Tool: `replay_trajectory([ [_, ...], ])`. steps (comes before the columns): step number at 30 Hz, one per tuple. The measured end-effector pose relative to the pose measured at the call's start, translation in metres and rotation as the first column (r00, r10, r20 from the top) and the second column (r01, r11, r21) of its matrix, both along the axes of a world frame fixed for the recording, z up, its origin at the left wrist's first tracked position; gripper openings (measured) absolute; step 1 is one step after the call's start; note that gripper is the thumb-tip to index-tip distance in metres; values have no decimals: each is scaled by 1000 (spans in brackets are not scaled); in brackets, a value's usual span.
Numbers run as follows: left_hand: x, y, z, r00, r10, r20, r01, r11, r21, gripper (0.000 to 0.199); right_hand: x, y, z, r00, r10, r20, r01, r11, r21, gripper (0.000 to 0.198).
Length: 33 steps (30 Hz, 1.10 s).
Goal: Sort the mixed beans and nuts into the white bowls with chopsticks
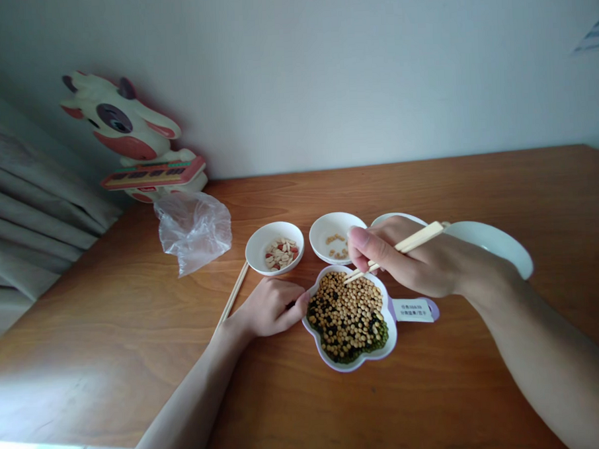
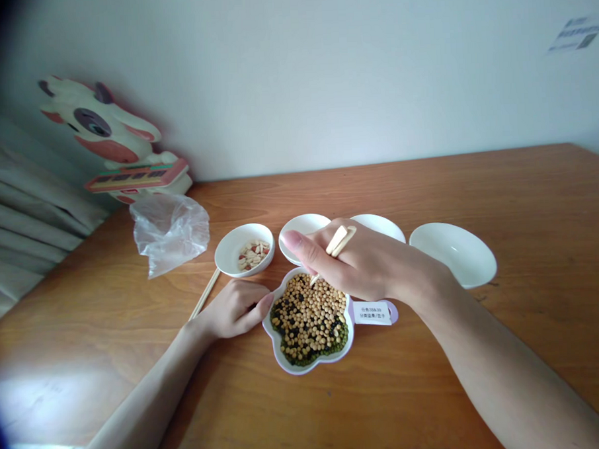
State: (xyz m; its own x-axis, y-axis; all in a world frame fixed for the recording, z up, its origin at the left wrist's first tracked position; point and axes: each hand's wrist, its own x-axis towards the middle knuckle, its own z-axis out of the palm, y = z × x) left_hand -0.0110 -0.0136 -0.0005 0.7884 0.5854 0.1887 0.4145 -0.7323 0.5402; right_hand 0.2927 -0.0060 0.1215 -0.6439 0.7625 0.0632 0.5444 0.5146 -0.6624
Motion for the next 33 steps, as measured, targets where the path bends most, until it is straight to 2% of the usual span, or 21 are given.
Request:
replay_trajectory([
  [5, 1, -1, 1, 1000, -7, 6, 7, 1000, 6, 47, -5, -2, -1, 999, 7, 40, -7, 1000, -15, 65],
  [10, 1, 0, 1, 1000, -4, 10, 4, 1000, 12, 48, -10, -1, -3, 998, -8, 67, 5, 999, 38, 66],
  [16, 0, 0, 0, 1000, -11, 2, 11, 1000, 1, 47, -7, 2, -2, 1000, 9, -6, -8, 994, 106, 69],
  [20, 1, 0, 1, 1000, -5, 10, 5, 1000, -14, 47, -1, -2, 6, 997, 36, -62, -37, 999, -8, 73],
  [26, 0, 0, -1, 1000, 0, 13, 0, 1000, -1, 47, -1, -11, 6, 996, 91, -5, -90, 979, -186, 74],
  [33, -1, 0, -1, 1000, -10, 15, 10, 1000, -7, 45, -5, -14, 5, 993, 118, 30, -109, 970, -217, 70],
])
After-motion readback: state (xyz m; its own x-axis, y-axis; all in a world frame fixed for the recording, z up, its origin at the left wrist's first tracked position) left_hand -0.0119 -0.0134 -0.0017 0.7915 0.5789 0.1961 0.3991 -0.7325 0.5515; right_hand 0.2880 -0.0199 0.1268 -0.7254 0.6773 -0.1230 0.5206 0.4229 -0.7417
